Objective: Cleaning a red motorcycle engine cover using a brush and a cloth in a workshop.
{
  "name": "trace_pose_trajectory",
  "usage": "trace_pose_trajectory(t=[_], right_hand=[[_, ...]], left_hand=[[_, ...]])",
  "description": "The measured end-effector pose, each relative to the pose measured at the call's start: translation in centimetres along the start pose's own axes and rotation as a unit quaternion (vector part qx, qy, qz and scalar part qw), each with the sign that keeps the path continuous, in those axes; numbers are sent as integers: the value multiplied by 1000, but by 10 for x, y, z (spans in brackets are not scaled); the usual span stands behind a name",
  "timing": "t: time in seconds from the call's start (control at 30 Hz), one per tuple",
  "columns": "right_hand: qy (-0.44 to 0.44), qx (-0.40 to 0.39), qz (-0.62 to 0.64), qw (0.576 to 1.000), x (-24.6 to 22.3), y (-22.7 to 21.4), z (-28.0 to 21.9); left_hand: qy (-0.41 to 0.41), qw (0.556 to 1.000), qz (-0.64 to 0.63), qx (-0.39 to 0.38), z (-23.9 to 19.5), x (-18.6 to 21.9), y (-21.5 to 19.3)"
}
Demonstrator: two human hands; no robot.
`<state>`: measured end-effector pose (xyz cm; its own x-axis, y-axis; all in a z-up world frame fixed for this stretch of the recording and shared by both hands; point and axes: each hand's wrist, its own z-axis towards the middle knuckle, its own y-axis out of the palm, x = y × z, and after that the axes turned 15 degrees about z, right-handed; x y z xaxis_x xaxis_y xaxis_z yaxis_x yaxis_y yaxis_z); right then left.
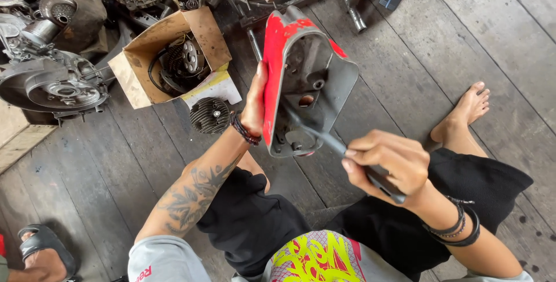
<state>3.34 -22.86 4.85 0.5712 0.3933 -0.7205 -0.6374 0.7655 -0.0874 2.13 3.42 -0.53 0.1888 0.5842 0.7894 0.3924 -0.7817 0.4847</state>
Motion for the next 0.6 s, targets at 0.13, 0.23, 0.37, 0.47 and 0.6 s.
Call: trace_pose_trajectory(t=[0.13,0.23,0.37,0.47,0.6], right_hand=[[-11,-36,0,999,2,10,6],[0,-51,-19,999,2,3,9],[79,-78,-21,994,0,-14,12],[172,-67,-2,983,9,-42,1],[266,50,94,958,36,-37,-32]], left_hand=[[82,994,-47,-56,-2,-4,20],[120,984,56,-117,35,-38,-17],[314,871,330,-183,52,-38,-22],[353,845,352,-194,41,-15,7],[301,898,263,-184,37,-22,14]])
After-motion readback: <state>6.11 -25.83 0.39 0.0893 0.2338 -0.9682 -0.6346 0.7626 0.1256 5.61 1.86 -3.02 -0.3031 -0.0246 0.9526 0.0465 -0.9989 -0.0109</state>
